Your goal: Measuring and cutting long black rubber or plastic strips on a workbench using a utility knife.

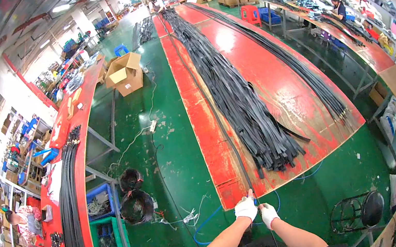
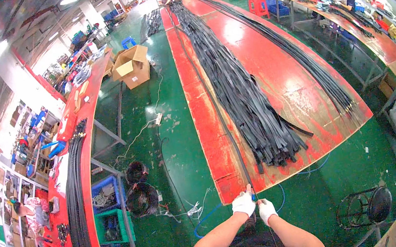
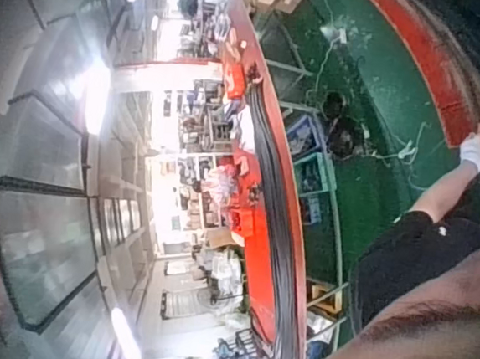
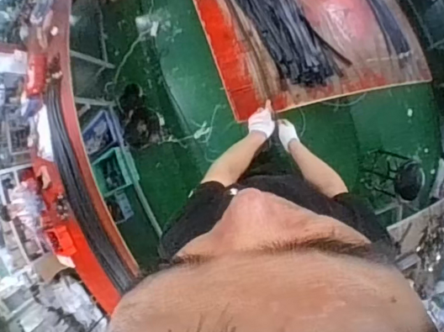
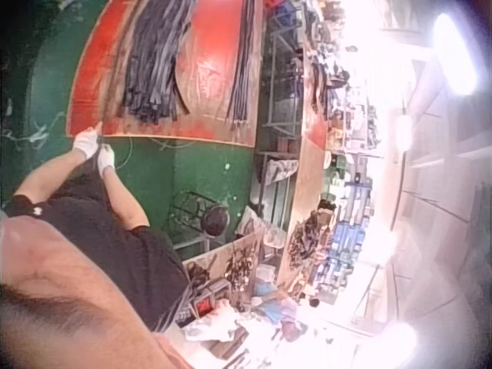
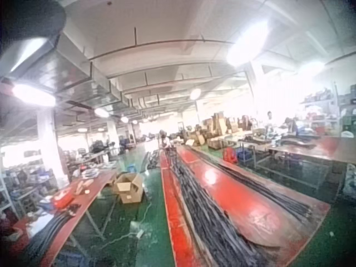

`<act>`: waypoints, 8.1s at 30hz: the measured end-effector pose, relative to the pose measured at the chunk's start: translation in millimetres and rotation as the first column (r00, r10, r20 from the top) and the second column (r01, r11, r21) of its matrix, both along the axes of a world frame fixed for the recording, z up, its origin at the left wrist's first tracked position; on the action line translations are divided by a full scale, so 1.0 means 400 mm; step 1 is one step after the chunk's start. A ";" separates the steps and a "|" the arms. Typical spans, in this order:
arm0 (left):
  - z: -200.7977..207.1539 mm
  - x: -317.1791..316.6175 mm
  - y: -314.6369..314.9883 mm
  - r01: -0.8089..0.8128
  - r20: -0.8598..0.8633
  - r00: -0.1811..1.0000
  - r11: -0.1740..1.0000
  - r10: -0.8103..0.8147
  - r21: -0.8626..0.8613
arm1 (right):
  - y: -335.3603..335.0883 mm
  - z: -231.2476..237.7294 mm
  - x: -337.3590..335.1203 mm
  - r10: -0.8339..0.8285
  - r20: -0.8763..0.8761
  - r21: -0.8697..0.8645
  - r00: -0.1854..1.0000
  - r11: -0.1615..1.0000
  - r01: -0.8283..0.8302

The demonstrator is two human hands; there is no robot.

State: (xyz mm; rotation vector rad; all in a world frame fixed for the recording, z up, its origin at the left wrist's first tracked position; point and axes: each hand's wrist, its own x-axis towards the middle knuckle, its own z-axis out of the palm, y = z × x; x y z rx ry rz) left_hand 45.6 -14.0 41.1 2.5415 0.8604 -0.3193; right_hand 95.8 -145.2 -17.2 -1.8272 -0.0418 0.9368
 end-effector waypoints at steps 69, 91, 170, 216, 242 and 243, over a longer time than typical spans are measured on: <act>-0.072 0.010 -0.085 -0.011 0.100 0.995 0.984 -0.008 0.180 | 0.038 -0.083 0.072 -0.021 0.042 0.150 0.999 0.989 0.015; -0.058 -0.093 -0.192 0.059 0.107 0.991 0.988 -0.074 0.140 | -0.073 -0.065 -0.015 -0.097 -0.152 0.203 0.984 0.971 0.127; -0.073 -0.100 -0.299 -0.100 0.069 0.994 0.971 0.087 0.217 | -0.818 -0.061 -0.539 -0.165 -0.300 0.082 0.939 0.977 0.197; -0.087 -0.132 -0.238 -0.106 0.091 0.993 0.935 0.080 0.339 | -0.369 -0.010 -0.322 -0.057 -0.050 0.154 0.997 0.986 0.064; -0.092 -0.155 -0.344 -0.053 0.036 0.998 0.931 0.042 0.361 | -0.438 -0.074 -0.360 -0.130 -0.085 0.240 0.988 0.960 0.147; -0.099 -0.160 -0.338 -0.054 0.048 0.998 0.928 0.039 0.370 | -0.448 -0.086 -0.374 -0.151 -0.091 0.231 0.984 0.958 0.169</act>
